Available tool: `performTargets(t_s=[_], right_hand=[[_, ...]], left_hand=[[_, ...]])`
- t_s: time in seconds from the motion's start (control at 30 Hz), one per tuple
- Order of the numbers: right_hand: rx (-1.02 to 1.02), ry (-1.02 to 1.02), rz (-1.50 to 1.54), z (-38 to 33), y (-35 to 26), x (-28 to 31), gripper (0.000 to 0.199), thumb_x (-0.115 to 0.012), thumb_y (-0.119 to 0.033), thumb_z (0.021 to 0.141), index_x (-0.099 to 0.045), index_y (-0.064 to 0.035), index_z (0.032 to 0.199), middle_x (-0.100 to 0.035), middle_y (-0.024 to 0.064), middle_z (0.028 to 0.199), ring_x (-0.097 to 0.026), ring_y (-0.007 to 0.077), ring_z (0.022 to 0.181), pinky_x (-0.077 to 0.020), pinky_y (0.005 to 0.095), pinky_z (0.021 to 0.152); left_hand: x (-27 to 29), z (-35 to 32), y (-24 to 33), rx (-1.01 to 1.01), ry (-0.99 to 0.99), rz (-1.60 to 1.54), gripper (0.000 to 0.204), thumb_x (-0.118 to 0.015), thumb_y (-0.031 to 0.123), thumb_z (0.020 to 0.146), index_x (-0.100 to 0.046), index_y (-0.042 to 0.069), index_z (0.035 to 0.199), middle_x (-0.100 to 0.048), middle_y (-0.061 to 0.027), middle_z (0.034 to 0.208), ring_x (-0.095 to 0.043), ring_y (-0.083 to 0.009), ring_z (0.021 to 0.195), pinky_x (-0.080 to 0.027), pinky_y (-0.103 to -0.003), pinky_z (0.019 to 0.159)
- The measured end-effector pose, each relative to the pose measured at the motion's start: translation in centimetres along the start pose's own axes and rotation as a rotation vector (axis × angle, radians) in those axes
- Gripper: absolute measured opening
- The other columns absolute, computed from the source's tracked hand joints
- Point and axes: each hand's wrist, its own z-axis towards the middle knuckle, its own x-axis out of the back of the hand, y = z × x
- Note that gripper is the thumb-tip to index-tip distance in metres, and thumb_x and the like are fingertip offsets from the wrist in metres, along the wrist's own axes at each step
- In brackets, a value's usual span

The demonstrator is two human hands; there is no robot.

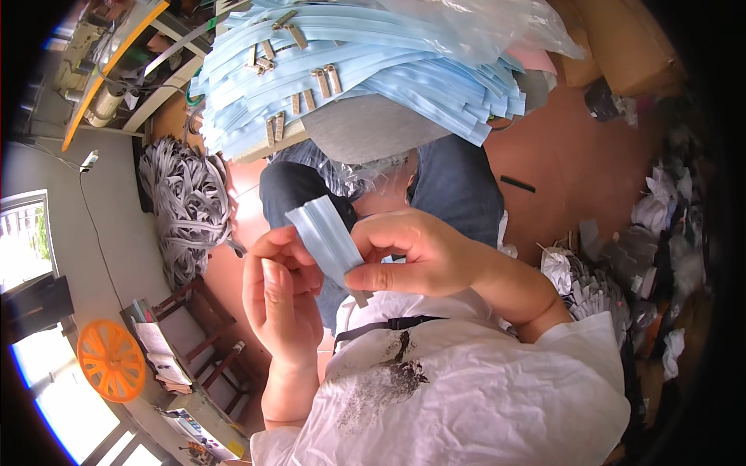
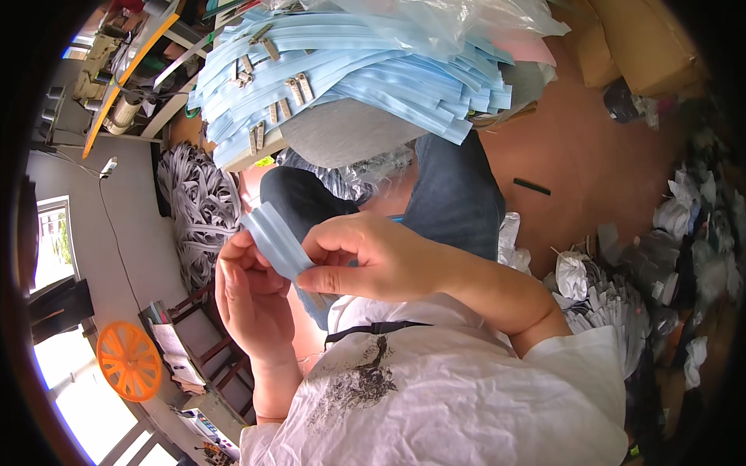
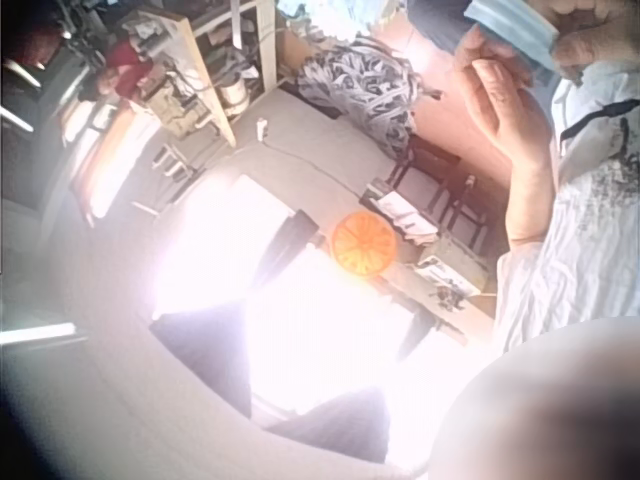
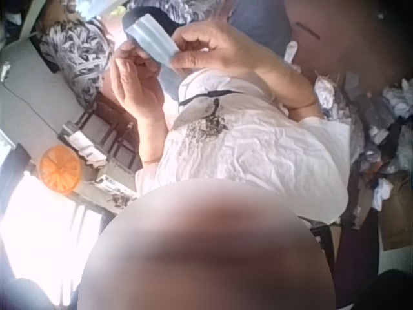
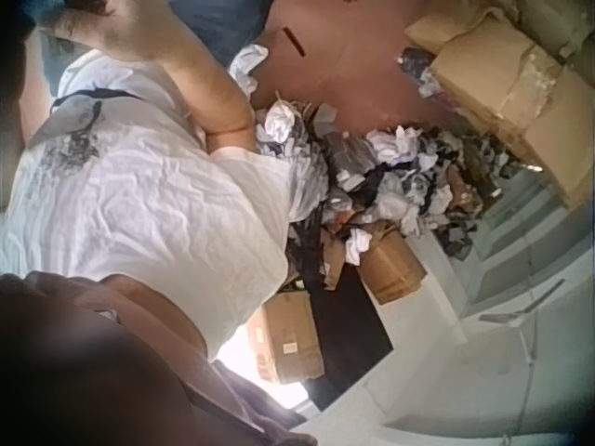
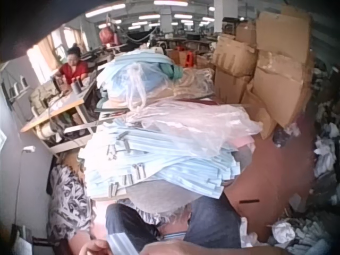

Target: Manual assembly of zipper sliders onto zipper tape lengths in a workshop environment.

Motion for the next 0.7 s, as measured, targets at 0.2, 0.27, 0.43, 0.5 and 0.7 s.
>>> performTargets(t_s=[0.2,0.27,0.43,0.5,0.7], right_hand=[[-0.143,-0.061,0.196,-0.7,0.7,0.2,0.016,-0.063,-0.011,0.097,-0.061,0.0006,0.107,-0.06,0.0005,0.091,-0.056,0.0055,0.08,-0.0448,0.0224,0.067],[-0.157,-0.062,0.298,-0.9,1.0,0.0,0.017,-0.062,-0.012,0.097,-0.06,0.0003,0.108,-0.059,-0.0008,0.091,-0.054,0.0046,0.081,-0.0438,0.0216,0.068],[-0.146,-0.007,0.328,-1.1,1.3,-0.2,0.023,-0.06,-0.025,0.1,-0.062,-0.002,0.102,-0.053,-0.0059,0.079,-0.045,0.002,0.07,-0.038,0.0201,0.06],[-0.124,-0.002,0.311,-0.7,1.6,-0.5,0.024,-0.06,-0.027,0.1,-0.062,-0.0024,0.101,-0.052,-0.0062,0.079,-0.044,0.002,0.069,-0.0368,0.0204,0.06],[-0.153,-0.027,0.291,-0.7,2.7,0.3,0.028,-0.06,-0.031,0.1,-0.06,-0.0026,0.096,-0.052,-0.0062,0.079,-0.043,0.0021,0.07,-0.0363,0.0208,0.06]], left_hand=[[-0.3,-0.6,-0.8,0.015,-0.153,0.213,0.026,-0.064,0.011,0.094,-0.058,-0.003,0.114,-0.066,-0.0052,0.096,-0.052,-0.0047,0.07,-0.038,-0.018,0.06],[-0.8,-0.6,-0.9,0.02,-0.117,0.168,0.02,-0.066,0.006,0.091,-0.061,-0.003,0.108,-0.066,-0.0039,0.093,-0.052,-0.0043,0.068,-0.038,-0.017,0.059],[-0.1,-0.9,-0.7,0.085,-0.111,0.152,0.014,-0.066,0.002,0.092,-0.062,-0.003,0.105,-0.065,-0.0026,0.089,-0.054,-0.005,0.07,-0.042,-0.018,0.064],[-0.4,-0.6,-1.0,0.082,-0.096,0.174,0.012,-0.064,0.004,0.093,-0.062,-0.002,0.103,-0.065,-0.0015,0.085,-0.051,-0.0033,0.065,-0.038,-0.017,0.058],[-1.2,0.1,-1.7,0.085,0.064,0.172,0.004,-0.063,0.006,0.094,-0.062,0.003,0.095,-0.062,0.0009,0.076,-0.048,-0.0026,0.056,-0.035,-0.016,0.052]])
